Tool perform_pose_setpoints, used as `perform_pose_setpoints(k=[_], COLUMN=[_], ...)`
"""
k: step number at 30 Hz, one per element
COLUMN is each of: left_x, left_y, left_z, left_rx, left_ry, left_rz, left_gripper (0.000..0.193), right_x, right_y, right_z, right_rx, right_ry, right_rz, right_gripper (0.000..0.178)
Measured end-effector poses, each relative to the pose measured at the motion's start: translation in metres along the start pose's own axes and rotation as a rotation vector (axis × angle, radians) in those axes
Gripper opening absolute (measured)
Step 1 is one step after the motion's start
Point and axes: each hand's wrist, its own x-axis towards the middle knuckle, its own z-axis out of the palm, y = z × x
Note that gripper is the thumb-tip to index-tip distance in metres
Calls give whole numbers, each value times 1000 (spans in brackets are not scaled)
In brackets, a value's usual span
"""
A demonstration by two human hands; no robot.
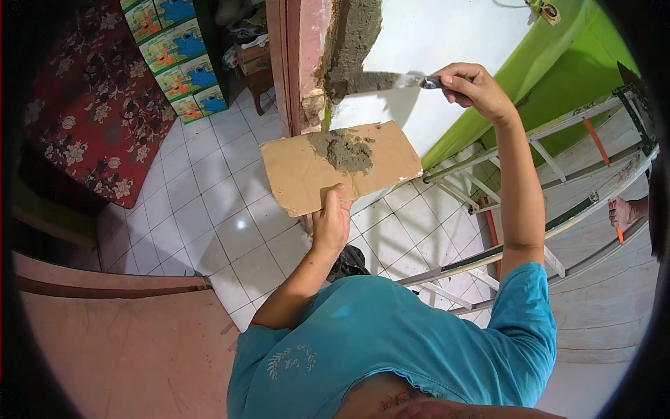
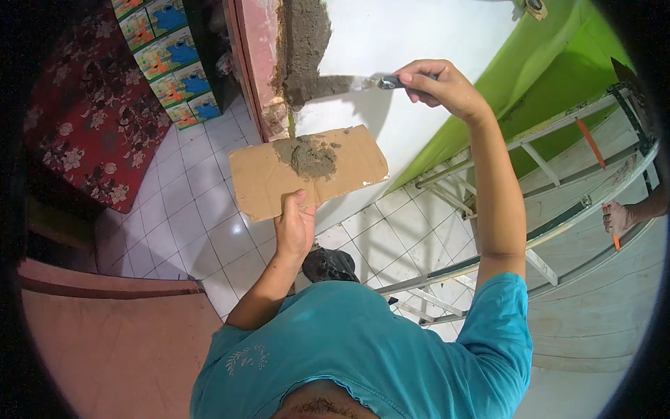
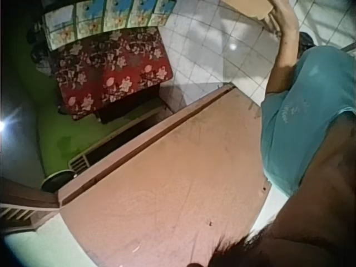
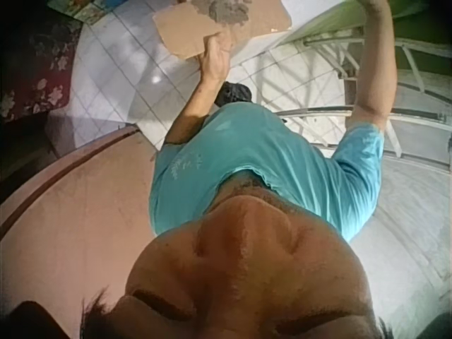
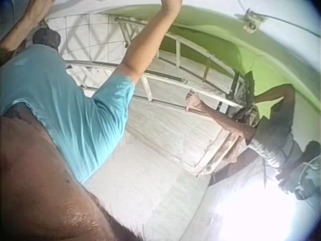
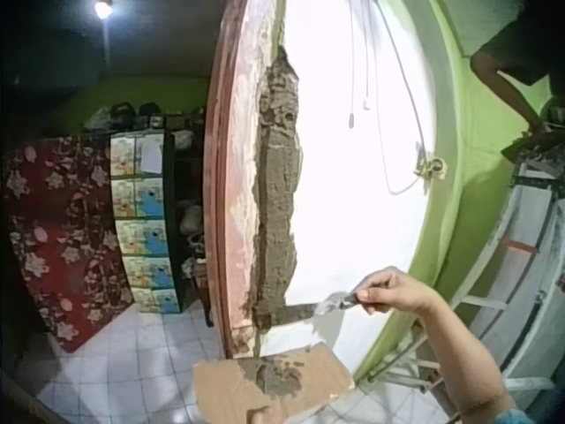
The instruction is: The person applies filler material to a wall corner using a putty knife and a cardboard palette, reaching into a black bag to collect more filler to continue the task.
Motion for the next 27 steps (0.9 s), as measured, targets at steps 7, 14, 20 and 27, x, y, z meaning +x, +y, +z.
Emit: perform_pose_setpoints(k=[7, 14, 20, 27], left_x=[-3, -2, -4, -2], left_y=[1, 1, 4, 3], left_z=[0, 0, 7, 3], left_rx=[41, 34, 58, 25], left_ry=[-27, 0, -19, -38], left_rz=[32, 32, 48, 57], left_gripper=[19, 16, 17, 18], right_x=[-5, -1, -10, -11], right_y=[-21, -51, -57, -63], right_z=[6, 0, 3, 6], right_rx=[-326, -410, -396, -407], right_ry=[-28, 54, -9, 125], right_rz=[-51, -111, -54, -103], right_gripper=[28, 29, 28, 29])
